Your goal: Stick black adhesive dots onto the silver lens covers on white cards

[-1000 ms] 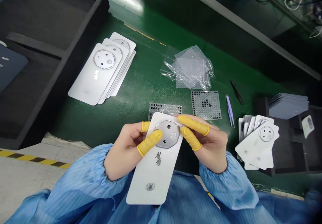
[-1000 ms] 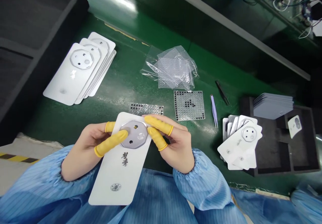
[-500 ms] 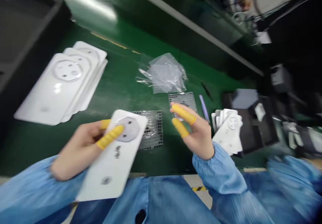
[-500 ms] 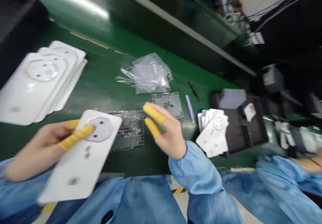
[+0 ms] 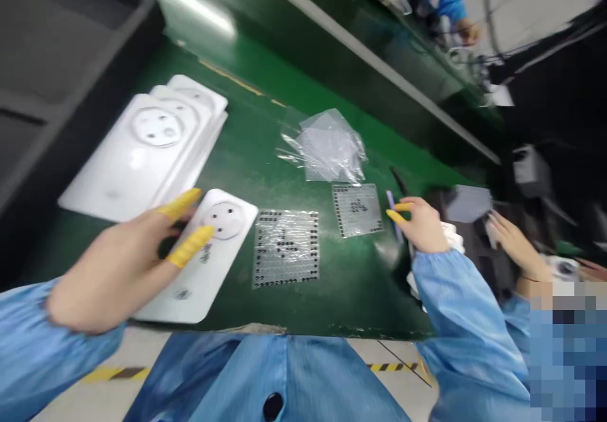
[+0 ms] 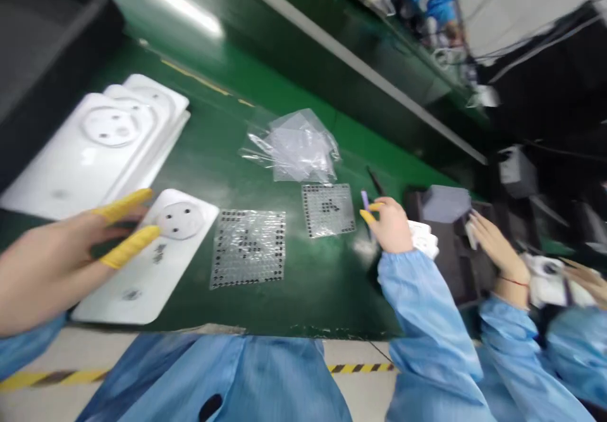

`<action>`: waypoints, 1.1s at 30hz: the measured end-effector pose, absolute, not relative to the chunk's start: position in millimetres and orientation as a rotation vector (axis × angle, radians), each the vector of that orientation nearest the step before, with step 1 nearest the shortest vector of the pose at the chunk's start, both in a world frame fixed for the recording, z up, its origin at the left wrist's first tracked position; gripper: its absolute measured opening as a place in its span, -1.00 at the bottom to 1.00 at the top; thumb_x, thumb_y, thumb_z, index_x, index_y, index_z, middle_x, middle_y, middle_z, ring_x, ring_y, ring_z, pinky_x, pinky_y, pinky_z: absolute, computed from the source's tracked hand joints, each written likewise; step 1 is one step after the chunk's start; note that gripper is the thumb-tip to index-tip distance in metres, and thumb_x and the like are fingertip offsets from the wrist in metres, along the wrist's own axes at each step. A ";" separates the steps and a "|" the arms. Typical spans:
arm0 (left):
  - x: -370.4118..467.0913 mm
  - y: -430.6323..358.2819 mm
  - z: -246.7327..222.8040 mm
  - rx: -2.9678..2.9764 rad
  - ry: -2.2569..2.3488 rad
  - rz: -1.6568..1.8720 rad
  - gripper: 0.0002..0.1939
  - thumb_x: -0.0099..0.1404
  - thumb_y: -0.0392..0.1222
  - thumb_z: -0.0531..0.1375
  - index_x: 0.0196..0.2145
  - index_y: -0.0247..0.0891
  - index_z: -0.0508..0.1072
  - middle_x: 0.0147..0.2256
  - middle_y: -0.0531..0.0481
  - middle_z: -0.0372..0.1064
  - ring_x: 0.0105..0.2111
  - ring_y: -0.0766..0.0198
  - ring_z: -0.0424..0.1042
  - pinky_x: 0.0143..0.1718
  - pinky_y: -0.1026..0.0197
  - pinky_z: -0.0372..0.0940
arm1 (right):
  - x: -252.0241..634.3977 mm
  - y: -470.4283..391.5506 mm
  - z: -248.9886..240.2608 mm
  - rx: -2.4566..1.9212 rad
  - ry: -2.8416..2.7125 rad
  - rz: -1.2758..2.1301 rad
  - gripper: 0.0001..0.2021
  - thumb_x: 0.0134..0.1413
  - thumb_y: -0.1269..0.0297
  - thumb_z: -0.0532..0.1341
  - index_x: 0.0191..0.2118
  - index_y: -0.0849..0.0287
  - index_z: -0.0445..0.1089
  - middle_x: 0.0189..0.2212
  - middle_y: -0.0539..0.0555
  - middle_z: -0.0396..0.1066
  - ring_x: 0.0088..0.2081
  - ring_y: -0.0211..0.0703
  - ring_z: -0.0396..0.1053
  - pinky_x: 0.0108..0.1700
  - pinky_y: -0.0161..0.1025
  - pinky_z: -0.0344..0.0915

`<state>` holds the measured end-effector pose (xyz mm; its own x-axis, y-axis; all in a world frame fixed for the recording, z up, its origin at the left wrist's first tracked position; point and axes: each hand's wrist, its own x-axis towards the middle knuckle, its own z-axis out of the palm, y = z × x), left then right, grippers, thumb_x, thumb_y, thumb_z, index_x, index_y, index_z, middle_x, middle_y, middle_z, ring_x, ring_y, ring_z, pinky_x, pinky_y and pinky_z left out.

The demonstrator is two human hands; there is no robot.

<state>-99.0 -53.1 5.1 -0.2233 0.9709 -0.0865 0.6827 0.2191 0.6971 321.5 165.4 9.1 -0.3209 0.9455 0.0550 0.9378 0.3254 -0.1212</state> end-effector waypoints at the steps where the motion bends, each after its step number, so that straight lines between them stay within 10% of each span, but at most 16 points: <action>1: -97.5 -57.6 7.8 1.628 1.998 0.657 -0.42 0.27 0.08 0.11 0.11 -0.39 0.33 0.00 -0.24 0.42 -0.11 -0.08 0.49 -0.06 -0.06 0.37 | 321.8 162.6 7.1 -1.756 -2.449 0.114 -0.79 -0.08 0.11 0.26 -0.49 0.16 0.46 -0.34 0.21 0.49 -0.25 0.12 0.46 -0.10 0.09 0.36; 9: -81.8 -88.3 -14.3 1.983 1.964 0.774 -0.78 0.25 -0.39 0.07 -0.12 -0.37 0.34 0.20 -0.35 0.13 0.19 -0.09 0.17 0.14 -0.15 0.24 | 345.7 182.9 3.8 -1.592 -2.225 0.565 -0.92 -0.11 0.16 0.34 -0.47 -0.03 0.45 -0.68 0.05 0.39 -0.65 -0.08 0.37 -0.61 -0.14 0.24; 17: -77.4 -86.0 -28.4 2.069 2.019 0.756 -0.90 0.22 -0.37 0.12 -0.26 -0.40 0.36 0.17 -0.41 0.17 0.17 -0.19 0.18 0.06 -0.21 0.31 | 275.1 147.7 43.6 -1.699 -1.635 1.203 -0.72 0.04 0.11 0.24 -0.08 -0.27 0.43 -0.40 0.10 0.46 -0.47 -0.11 0.43 -0.57 -0.14 0.34; 22: -78.4 -85.6 -23.3 2.130 1.984 0.744 -0.88 0.18 -0.31 0.24 -0.41 -0.39 0.33 0.15 -0.48 0.16 0.13 -0.29 0.23 0.01 -0.20 0.34 | 178.6 78.6 45.4 -1.554 -1.407 2.033 -0.68 0.09 0.20 0.18 -0.01 -0.11 0.39 -0.48 0.03 0.29 -0.68 -0.36 0.09 -0.86 -0.43 -0.09; 33: -78.8 -84.3 -22.6 2.139 1.986 0.762 -0.82 0.11 -0.35 0.29 -0.32 -0.49 0.40 0.04 -0.57 0.29 0.04 -0.35 0.33 -0.09 -0.17 0.40 | 126.2 40.5 11.1 -1.041 -1.400 2.530 -0.68 0.30 0.22 0.00 0.12 -0.05 0.25 -0.34 0.01 0.35 -0.62 -0.43 0.14 -0.72 -0.48 0.18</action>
<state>-78.8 -84.3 -22.6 0.0092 0.9614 0.2750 0.8986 -0.1286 0.4196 126.2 40.5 11.1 -0.7685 0.3647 -0.5257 0.2516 -0.5832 -0.7724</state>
